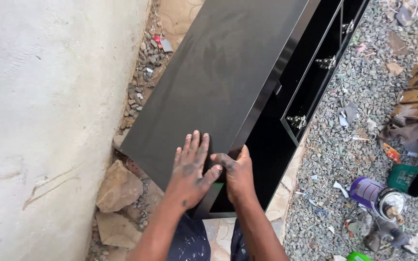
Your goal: The person applies black paint to a metal cabinet using a cloth, repeatedly dipping the cloth into a paint bucket. They then move the cabinet and wipe its surface with a rag.
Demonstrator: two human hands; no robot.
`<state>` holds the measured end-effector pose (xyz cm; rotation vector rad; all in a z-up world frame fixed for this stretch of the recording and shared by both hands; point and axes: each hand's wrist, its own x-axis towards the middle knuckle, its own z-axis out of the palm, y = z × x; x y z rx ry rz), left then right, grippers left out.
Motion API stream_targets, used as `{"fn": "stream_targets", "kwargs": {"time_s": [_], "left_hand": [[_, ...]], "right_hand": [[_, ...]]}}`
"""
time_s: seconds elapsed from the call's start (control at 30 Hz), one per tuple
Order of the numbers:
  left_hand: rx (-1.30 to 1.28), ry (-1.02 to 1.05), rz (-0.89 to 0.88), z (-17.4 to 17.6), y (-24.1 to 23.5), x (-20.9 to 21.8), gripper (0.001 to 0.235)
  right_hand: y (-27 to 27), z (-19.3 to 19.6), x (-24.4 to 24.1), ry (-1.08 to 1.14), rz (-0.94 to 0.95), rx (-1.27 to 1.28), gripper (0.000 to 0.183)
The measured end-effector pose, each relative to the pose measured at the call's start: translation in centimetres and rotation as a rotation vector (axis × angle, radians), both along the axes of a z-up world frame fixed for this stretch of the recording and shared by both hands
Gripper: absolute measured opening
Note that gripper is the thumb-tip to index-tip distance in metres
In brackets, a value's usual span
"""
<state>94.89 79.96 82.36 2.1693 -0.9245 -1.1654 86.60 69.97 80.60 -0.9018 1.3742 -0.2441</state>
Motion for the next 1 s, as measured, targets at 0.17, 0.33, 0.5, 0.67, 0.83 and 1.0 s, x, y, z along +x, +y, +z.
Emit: {"fn": "stream_targets", "kwargs": {"time_s": [0.17,0.33,0.5,0.67,0.83,1.0], "left_hand": [[-0.054,-0.097,-0.085,-1.1,0.3,-2.0,0.080],[-0.080,-0.085,-0.097,-1.2,0.3,-3.9,0.071],[0.164,-0.168,0.077,-4.7,0.1,-3.5,0.081],[0.253,-0.235,0.066,-5.5,-2.0,-5.9,0.086],[0.235,-0.316,-0.028,-6.9,-4.9,-7.5,0.089],[0.254,-0.521,0.063,-11.9,-7.9,-8.2,0.103]], "right_hand": [[-0.3,0.6,-1.9,-0.026,-0.011,-0.037,0.055],[-0.9,-0.9,-5.9,-0.049,-0.078,-0.059,0.048],[-2.4,-1.5,-10.1,-0.065,-0.076,0.006,0.045],[-3.5,1.4,-11.8,0.171,0.010,-0.054,0.055],[-6.3,3.3,-15.2,0.444,-0.002,-0.142,0.068],[-9.4,1.6,-21.9,0.503,-0.062,-0.064,0.071]]}}
